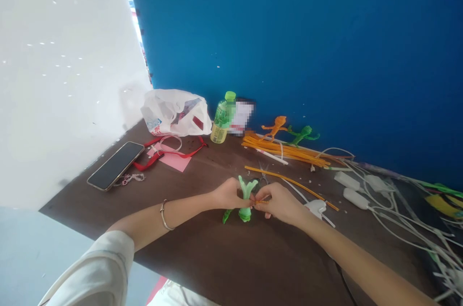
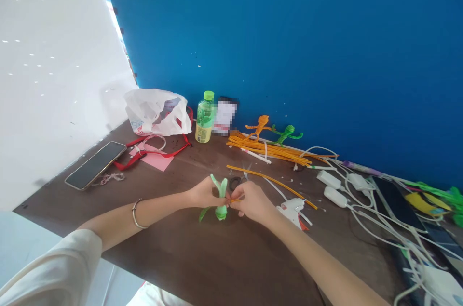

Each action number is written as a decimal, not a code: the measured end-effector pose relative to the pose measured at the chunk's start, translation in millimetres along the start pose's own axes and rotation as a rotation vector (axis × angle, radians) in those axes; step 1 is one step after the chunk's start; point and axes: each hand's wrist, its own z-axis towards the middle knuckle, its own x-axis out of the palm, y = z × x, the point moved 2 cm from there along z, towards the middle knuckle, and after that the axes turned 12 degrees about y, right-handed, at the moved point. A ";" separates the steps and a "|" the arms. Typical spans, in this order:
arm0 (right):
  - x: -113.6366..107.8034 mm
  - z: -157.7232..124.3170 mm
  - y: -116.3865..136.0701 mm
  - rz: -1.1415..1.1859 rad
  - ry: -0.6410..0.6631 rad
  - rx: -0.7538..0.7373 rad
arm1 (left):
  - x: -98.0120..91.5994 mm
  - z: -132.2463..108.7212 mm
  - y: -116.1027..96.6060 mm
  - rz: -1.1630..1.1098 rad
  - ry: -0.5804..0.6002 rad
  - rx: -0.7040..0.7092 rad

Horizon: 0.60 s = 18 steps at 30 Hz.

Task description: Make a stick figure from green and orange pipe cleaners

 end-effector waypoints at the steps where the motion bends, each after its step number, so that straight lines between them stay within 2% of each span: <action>1: -1.7 1.0 0.3 0.040 0.057 0.006 | 0.5 -1.0 -1.7 0.037 -0.009 -0.005; 4: -7.2 1.4 2.3 0.143 0.192 0.009 | 2.0 -3.9 -6.2 0.118 -0.020 -0.041; 8: -13.9 1.8 0.9 0.251 0.290 0.035 | 2.6 -5.5 -8.8 0.150 -0.031 -0.053; 15: -13.5 6.3 -6.8 0.444 0.540 0.000 | -0.7 -5.6 -10.3 -0.017 0.018 0.033; 17: -15.3 4.1 -6.7 0.475 0.505 -0.073 | -1.8 -4.1 -8.5 -0.163 0.037 0.030; 18: -17.5 2.2 -6.9 0.461 0.425 -0.115 | -2.4 -3.1 -7.2 -0.256 0.038 0.009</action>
